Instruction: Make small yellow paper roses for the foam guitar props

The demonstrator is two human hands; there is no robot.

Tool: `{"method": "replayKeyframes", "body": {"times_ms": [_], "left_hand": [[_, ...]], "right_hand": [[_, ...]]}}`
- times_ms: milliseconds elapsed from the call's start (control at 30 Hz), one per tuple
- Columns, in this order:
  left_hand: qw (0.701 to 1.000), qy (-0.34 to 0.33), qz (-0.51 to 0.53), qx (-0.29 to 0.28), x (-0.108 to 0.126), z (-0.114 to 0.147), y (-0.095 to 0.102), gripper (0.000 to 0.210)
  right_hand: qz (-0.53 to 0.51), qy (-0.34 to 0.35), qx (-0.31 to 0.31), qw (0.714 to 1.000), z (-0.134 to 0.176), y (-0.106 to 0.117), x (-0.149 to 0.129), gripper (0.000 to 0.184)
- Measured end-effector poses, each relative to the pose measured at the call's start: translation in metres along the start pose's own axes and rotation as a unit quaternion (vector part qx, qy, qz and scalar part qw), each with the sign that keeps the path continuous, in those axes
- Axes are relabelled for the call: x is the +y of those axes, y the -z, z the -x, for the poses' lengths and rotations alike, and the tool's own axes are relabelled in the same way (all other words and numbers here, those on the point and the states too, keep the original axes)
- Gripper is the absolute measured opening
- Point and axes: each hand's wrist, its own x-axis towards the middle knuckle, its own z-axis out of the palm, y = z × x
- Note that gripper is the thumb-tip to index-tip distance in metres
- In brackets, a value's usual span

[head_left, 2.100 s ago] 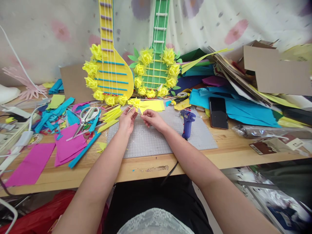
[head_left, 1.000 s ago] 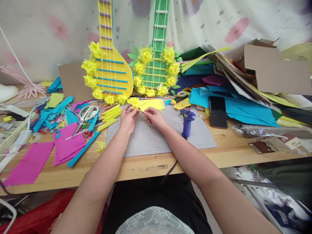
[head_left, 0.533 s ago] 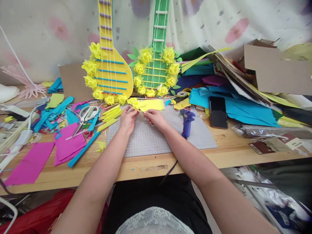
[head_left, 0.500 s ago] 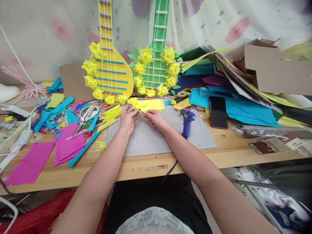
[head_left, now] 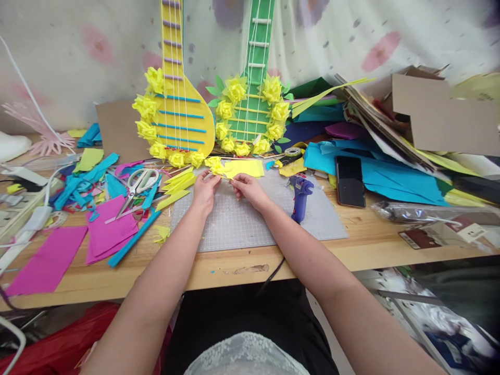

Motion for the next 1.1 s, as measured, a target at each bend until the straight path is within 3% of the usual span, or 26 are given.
{"method": "replayKeyframes", "body": {"times_ms": [500, 600, 800, 1100], "left_hand": [[1.000, -0.019, 0.005, 0.016, 0.000, 0.002, -0.003, 0.043], [0.999, -0.030, -0.004, 0.034, 0.001, 0.003, -0.002, 0.045], [0.996, -0.025, -0.051, 0.074, 0.002, 0.003, -0.001, 0.050], [0.997, -0.016, -0.034, 0.062, 0.005, 0.007, -0.004, 0.052]], "right_hand": [[0.074, 0.006, -0.055, 0.996, 0.000, 0.000, 0.002, 0.023], [0.096, 0.014, -0.047, 0.994, -0.001, 0.001, 0.004, 0.023], [0.234, 0.076, -0.023, 0.969, 0.000, 0.006, 0.005, 0.015], [0.249, 0.070, -0.029, 0.966, -0.002, 0.014, 0.003, 0.014]]}}
